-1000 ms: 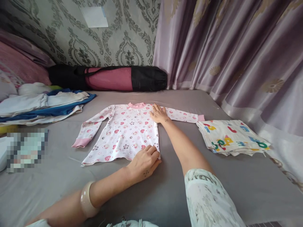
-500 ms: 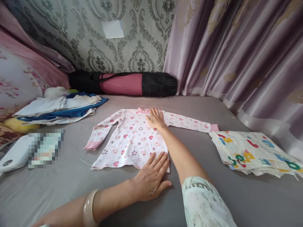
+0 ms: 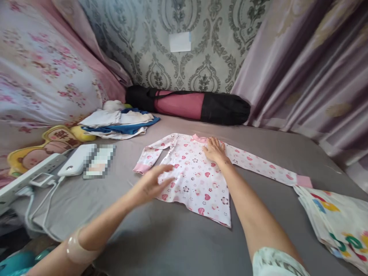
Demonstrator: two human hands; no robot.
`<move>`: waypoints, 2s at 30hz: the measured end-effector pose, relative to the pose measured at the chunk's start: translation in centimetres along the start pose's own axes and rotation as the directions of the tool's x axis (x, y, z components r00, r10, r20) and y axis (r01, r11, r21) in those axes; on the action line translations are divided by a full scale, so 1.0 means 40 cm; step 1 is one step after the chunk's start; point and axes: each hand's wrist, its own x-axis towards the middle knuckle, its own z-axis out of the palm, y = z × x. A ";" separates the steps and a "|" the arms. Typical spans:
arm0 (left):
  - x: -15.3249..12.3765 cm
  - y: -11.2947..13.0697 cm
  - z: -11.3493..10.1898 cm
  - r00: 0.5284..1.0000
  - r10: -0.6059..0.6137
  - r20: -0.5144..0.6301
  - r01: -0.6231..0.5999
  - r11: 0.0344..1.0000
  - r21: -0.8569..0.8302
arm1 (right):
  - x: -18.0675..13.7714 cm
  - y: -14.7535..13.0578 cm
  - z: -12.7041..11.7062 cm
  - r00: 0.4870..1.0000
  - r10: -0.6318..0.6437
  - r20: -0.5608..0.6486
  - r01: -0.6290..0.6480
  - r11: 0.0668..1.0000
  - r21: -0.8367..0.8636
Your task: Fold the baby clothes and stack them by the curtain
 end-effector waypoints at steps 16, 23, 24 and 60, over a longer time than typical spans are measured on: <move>0.064 -0.254 -0.144 0.726 -0.668 -0.164 0.682 0.730 0.047 | 0.097 -0.305 0.036 0.997 -0.063 0.042 0.055 0.985 0.166; 0.083 -0.288 -0.184 0.784 -0.621 -0.007 0.617 0.780 -0.100 | 0.093 -0.324 0.057 0.999 -0.021 -0.042 0.026 0.993 0.115; 0.090 -0.291 -0.198 0.787 -0.616 0.021 0.615 0.782 -0.103 | 0.092 -0.324 0.059 0.999 -0.022 -0.047 0.027 0.993 0.114; 0.229 -0.515 -0.254 0.537 -0.485 -0.691 0.574 0.810 -0.123 | 0.073 -0.323 0.058 0.989 -0.070 -0.133 0.081 0.993 0.086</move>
